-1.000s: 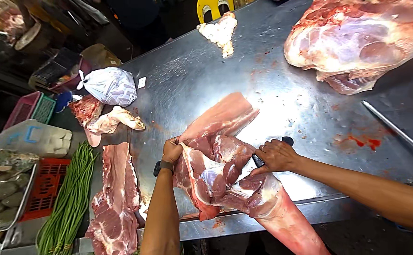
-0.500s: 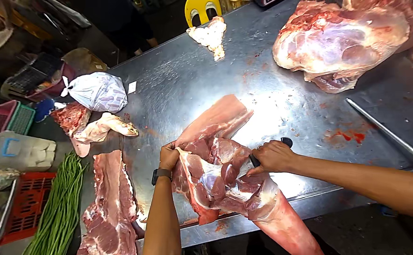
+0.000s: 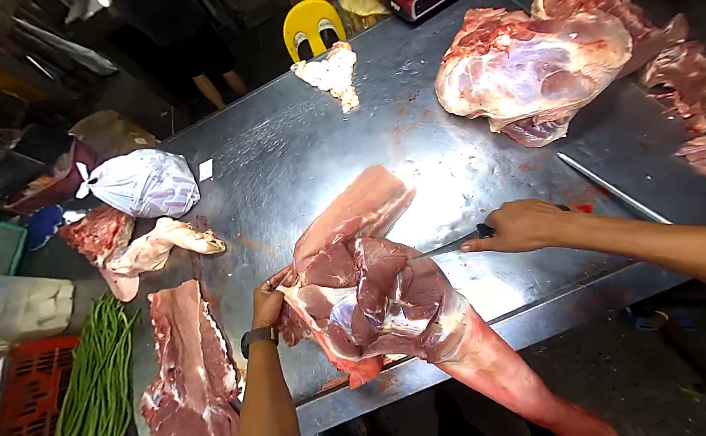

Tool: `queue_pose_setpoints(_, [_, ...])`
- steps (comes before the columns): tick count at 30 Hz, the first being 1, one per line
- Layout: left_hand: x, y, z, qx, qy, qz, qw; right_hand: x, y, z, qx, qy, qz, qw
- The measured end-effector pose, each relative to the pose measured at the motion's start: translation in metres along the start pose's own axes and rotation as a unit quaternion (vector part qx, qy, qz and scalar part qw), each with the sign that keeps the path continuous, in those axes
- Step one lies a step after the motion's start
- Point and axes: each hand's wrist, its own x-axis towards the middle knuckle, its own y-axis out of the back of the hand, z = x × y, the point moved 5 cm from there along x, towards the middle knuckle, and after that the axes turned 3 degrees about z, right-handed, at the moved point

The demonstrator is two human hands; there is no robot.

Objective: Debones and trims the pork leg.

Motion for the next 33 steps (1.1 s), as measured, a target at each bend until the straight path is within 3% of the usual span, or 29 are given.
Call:
queue_pose_setpoints(3, [-0.007, 0.004, -0.003, 0.008, 0.014, 0.024, 1.0, -0.034, -0.023, -0.029, 0.232, 0.028, -0.087, 0.968])
queue_pose_setpoints(6, [-0.01, 0.003, -0.003, 0.037, 0.031, 0.038, 0.998, -0.047, -0.057, -0.106, 0.437, 0.077, -0.139, 0.885])
queue_pose_setpoints(8, [-0.014, 0.005, -0.001, 0.055, 0.054, 0.03, 0.997, -0.038, -0.075, -0.156, 0.498, 0.073, -0.166, 0.848])
queue_pose_setpoints(13, [-0.029, 0.025, 0.009, 0.115, 0.092, -0.085, 0.986, 0.002, -0.071, -0.213, 0.459, 0.054, -0.078, 0.884])
queue_pose_setpoints(17, [-0.077, 0.052, 0.031, 0.108, 0.086, -0.17, 0.976, 0.017, -0.044, -0.244, 0.37, 0.039, -0.055, 0.926])
queue_pose_setpoints(19, [-0.116, 0.055, 0.045, 0.087, 0.083, -0.117, 0.986, 0.019, -0.033, -0.256, 0.324, 0.028, -0.06, 0.944])
queue_pose_setpoints(22, [-0.184, 0.043, 0.053, 0.021, 0.062, 0.026, 0.998, 0.023, -0.022, -0.265, 0.294, 0.024, -0.074, 0.953])
queue_pose_setpoints(26, [-0.275, -0.012, 0.07, -0.06, 0.02, 0.294, 0.954, 0.027, -0.014, -0.269, 0.268, 0.031, -0.075, 0.96])
queue_pose_setpoints(27, [-0.286, -0.04, 0.08, -0.036, -0.001, 0.315, 0.948, 0.029, -0.013, -0.271, 0.261, 0.033, -0.073, 0.962])
queue_pose_setpoints(30, [-0.267, -0.139, 0.092, 0.122, -0.043, 0.307, 0.943, 0.028, -0.012, -0.274, 0.25, 0.044, -0.077, 0.964])
queue_pose_setpoints(33, [-0.222, -0.16, 0.062, 0.287, -0.024, 0.36, 0.887, 0.034, -0.02, -0.263, 0.286, 0.051, -0.079, 0.954])
